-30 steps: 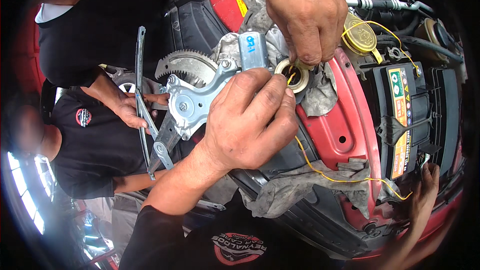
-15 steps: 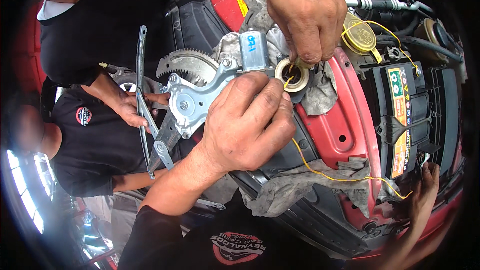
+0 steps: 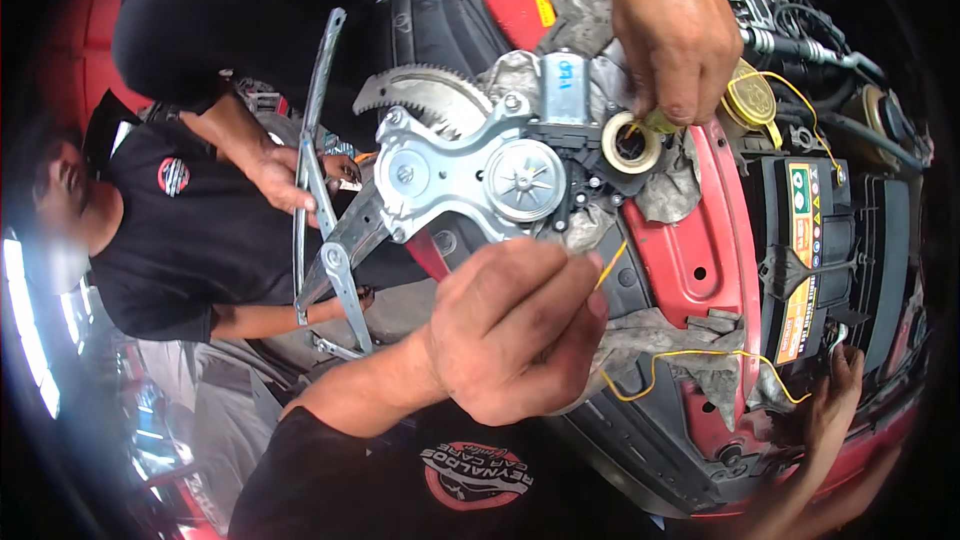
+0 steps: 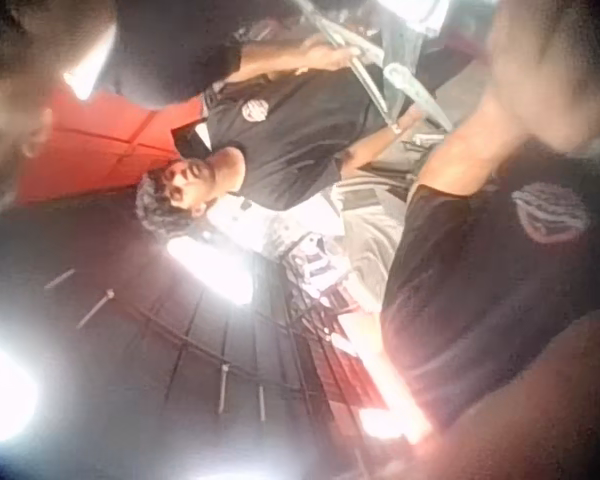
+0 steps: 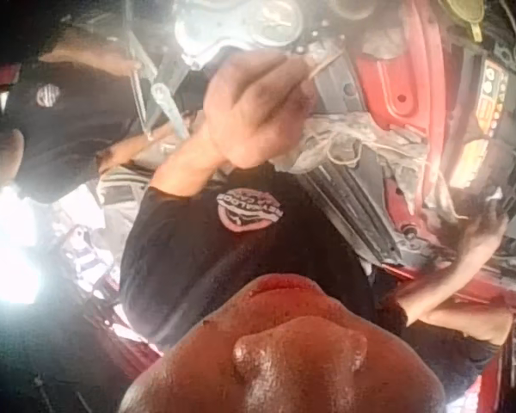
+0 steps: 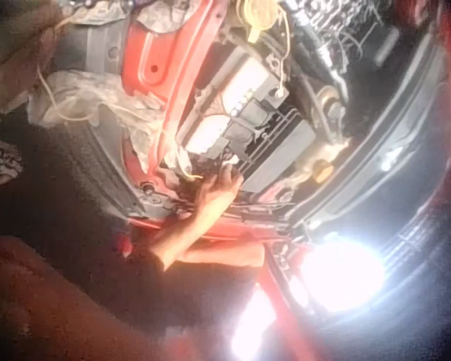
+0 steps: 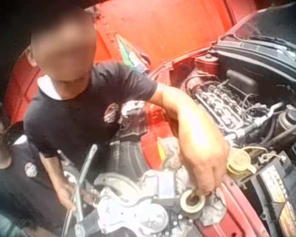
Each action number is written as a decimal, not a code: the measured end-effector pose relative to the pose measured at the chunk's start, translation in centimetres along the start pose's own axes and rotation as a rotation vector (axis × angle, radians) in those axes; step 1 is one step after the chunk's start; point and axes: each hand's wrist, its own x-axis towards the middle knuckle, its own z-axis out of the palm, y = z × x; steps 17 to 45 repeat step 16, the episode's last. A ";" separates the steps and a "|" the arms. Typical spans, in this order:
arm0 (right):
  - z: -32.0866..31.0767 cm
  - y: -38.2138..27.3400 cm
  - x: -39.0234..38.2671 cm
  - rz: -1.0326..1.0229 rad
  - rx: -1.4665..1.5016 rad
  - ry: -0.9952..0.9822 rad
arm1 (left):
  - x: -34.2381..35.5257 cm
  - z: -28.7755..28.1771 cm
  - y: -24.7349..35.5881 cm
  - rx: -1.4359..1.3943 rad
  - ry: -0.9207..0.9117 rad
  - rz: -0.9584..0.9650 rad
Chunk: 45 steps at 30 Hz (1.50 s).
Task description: The person works on a mechanical car assembly over an open engine bay, connecting a yellow wire to electrical points on a car battery and a regulator component while other people assist.
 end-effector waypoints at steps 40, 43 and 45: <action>-0.4 0.0 0.9 0.036 -0.089 -0.065 | -5.9 -4.3 7.2 -0.763 0.029 -0.807; -0.4 0.0 0.9 0.036 -0.089 -0.065 | -5.9 -4.3 7.2 -0.763 0.029 -0.807; -0.4 0.0 0.9 0.036 -0.089 -0.065 | -5.9 -4.3 7.2 -0.763 0.029 -0.807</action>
